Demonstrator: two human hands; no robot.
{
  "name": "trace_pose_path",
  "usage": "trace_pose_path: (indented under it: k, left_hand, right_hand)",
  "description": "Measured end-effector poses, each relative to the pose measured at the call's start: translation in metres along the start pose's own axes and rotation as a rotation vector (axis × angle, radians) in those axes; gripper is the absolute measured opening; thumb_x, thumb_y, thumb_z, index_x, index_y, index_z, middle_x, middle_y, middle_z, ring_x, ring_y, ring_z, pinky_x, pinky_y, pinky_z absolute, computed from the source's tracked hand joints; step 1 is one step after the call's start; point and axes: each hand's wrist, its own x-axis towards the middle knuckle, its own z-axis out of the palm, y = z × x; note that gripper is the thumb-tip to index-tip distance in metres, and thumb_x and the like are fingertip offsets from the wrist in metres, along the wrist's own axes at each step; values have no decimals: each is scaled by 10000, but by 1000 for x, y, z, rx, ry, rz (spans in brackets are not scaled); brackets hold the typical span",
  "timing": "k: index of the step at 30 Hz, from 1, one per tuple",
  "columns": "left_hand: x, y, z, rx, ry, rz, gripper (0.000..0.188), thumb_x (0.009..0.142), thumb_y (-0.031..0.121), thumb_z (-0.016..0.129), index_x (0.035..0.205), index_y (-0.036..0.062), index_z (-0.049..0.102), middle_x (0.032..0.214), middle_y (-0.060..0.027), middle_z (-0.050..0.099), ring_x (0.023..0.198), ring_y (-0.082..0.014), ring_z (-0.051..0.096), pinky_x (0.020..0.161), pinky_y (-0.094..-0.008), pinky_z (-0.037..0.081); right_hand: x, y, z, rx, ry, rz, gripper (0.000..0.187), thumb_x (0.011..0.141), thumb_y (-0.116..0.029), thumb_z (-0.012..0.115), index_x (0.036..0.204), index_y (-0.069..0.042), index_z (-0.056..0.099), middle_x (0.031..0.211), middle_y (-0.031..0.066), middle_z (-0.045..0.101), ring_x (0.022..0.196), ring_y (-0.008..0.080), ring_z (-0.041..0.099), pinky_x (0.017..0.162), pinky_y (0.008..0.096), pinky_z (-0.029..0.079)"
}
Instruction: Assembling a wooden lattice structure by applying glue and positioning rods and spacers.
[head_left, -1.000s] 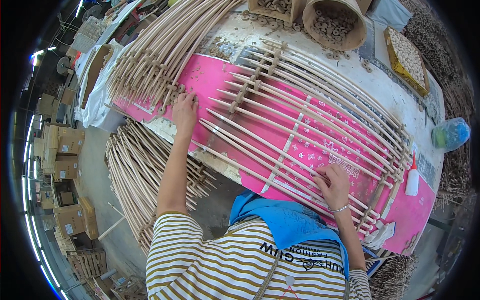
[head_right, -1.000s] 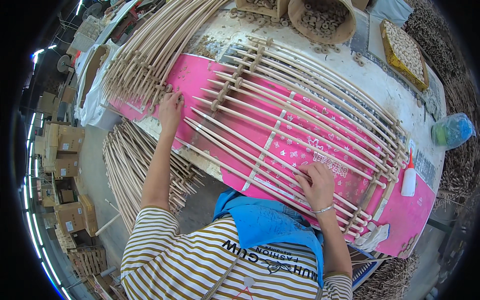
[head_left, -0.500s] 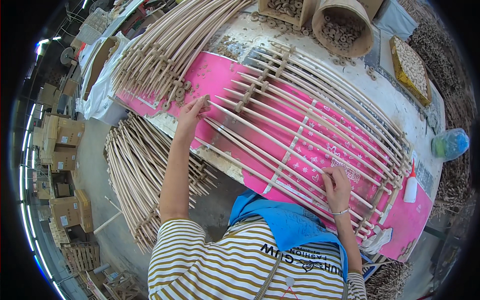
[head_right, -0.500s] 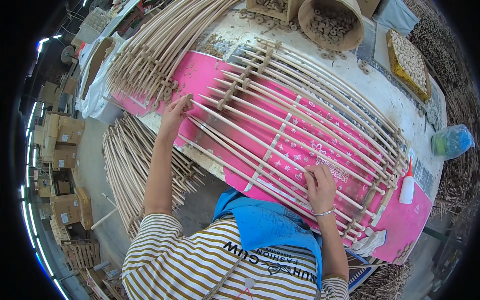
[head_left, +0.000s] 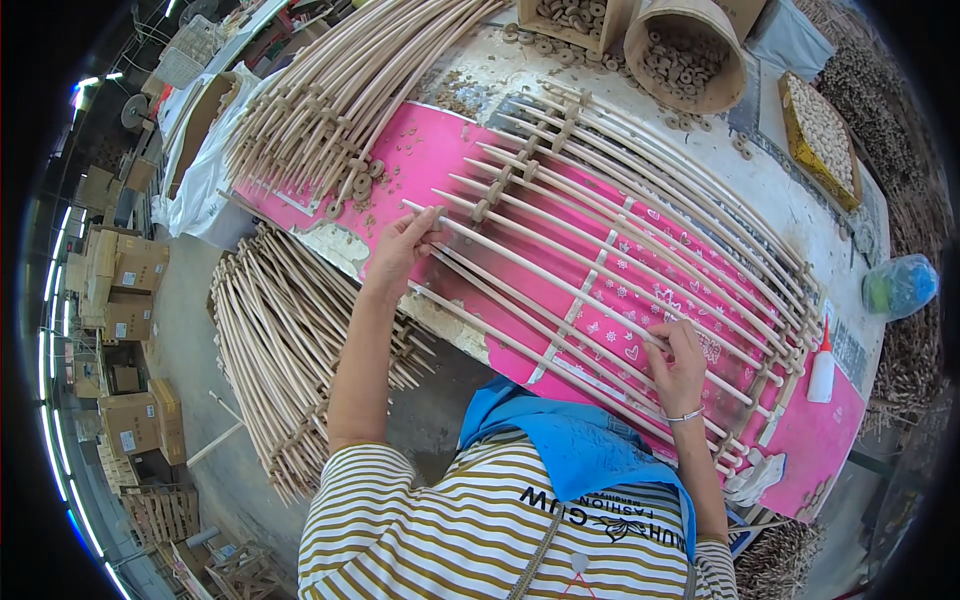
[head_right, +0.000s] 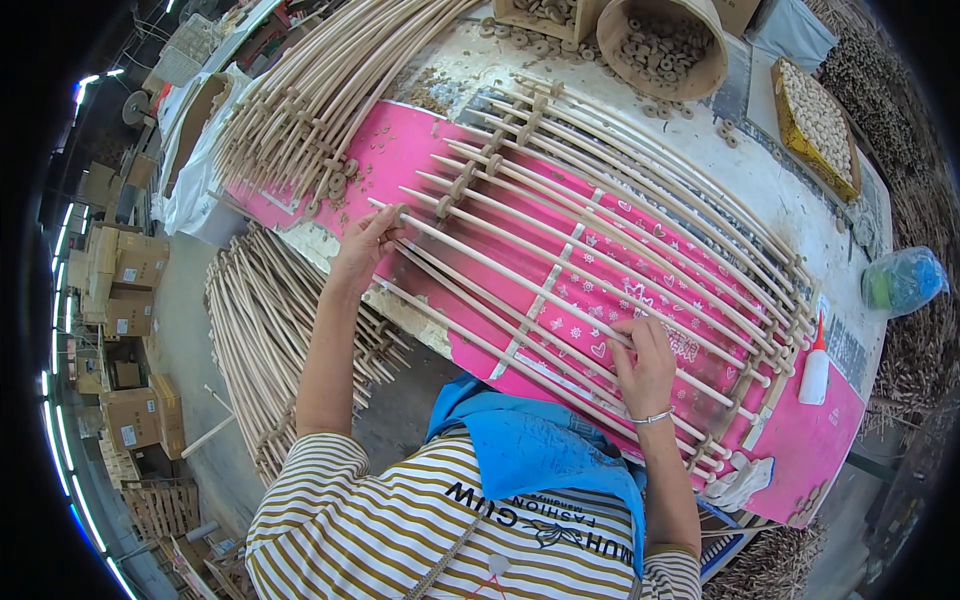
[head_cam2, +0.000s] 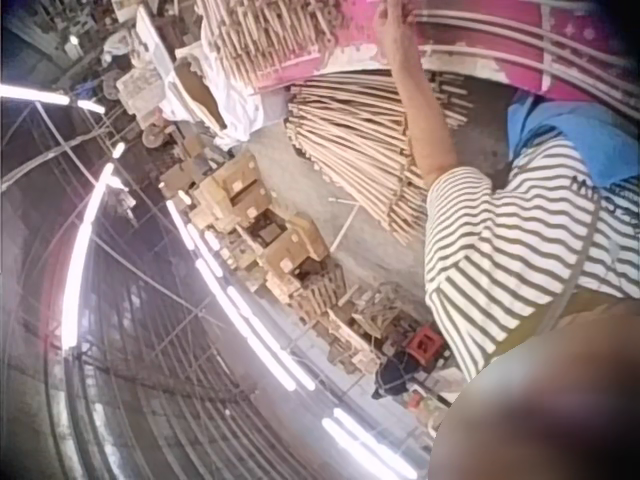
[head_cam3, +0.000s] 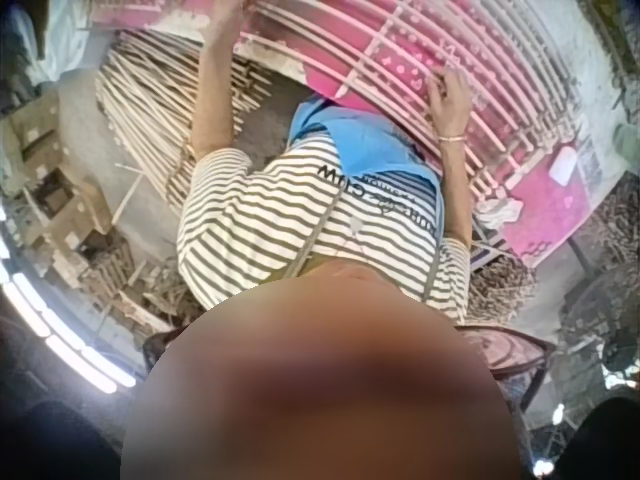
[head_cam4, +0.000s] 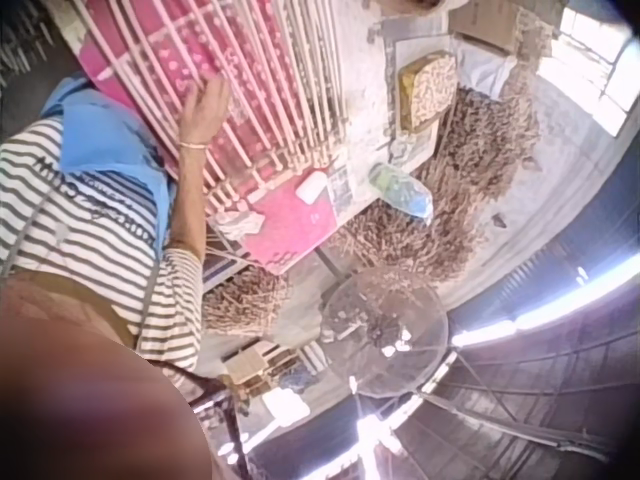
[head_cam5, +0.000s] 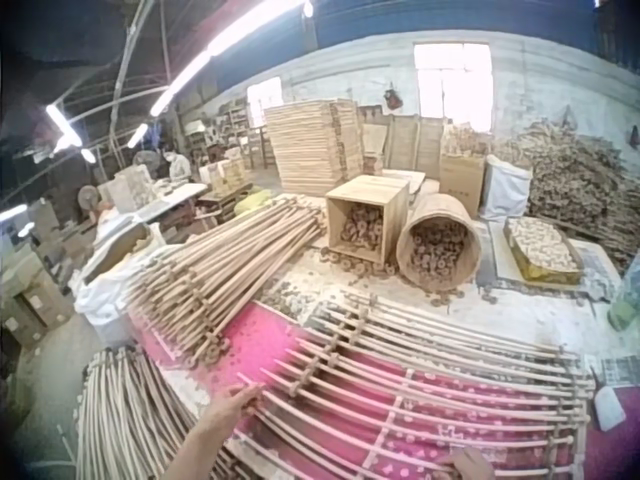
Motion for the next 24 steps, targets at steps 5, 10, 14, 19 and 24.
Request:
trace_pose_path:
  k: [5, 10, 14, 19, 24]
  left_hand:
    - [-5, -2, 13, 22, 3, -16, 382, 1023, 402, 719, 1201, 66, 756, 986, 9, 741, 850, -35, 663, 676, -184, 452]
    - [-8, -7, 20, 95, 66, 42, 350, 1062, 355, 659, 1248, 73, 748, 934, 47, 691, 799, -26, 593, 647, -179, 418]
    - [-2, -7, 4, 38, 70, 8, 310, 1051, 321, 697, 1235, 75, 740, 947, 45, 717, 811, -20, 617, 603, -171, 412]
    - [10, -9, 15, 23, 3, -30, 304, 1040, 311, 715, 1230, 74, 743, 951, 22, 732, 828, -23, 640, 600, -150, 435]
    - [1, -11, 13, 15, 9, -41, 307, 1041, 299, 713, 1238, 67, 748, 982, 17, 735, 823, -35, 645, 613, -151, 453]
  right_hand:
    - [-1, 4, -4, -118, 56, -79, 116, 895, -67, 750, 987, -34, 689, 945, 130, 628, 875, 313, 643, 751, 410, 516]
    - [3, 4, 0, -123, -2, -35, 155, 912, -134, 754, 1038, -56, 710, 971, 139, 663, 905, 322, 655, 778, 418, 518]
    - [6, 9, 10, -42, 50, -41, 148, 918, -185, 751, 997, -71, 702, 960, 109, 670, 917, 330, 644, 792, 440, 520]
    - [8, 23, 13, -141, 157, -46, 117, 917, -177, 746, 971, -82, 702, 932, 91, 659, 904, 313, 630, 803, 439, 500]
    - [7, 31, 16, -182, 194, -61, 117, 927, -195, 732, 965, -85, 719, 940, 75, 667, 907, 291, 628, 822, 418, 472]
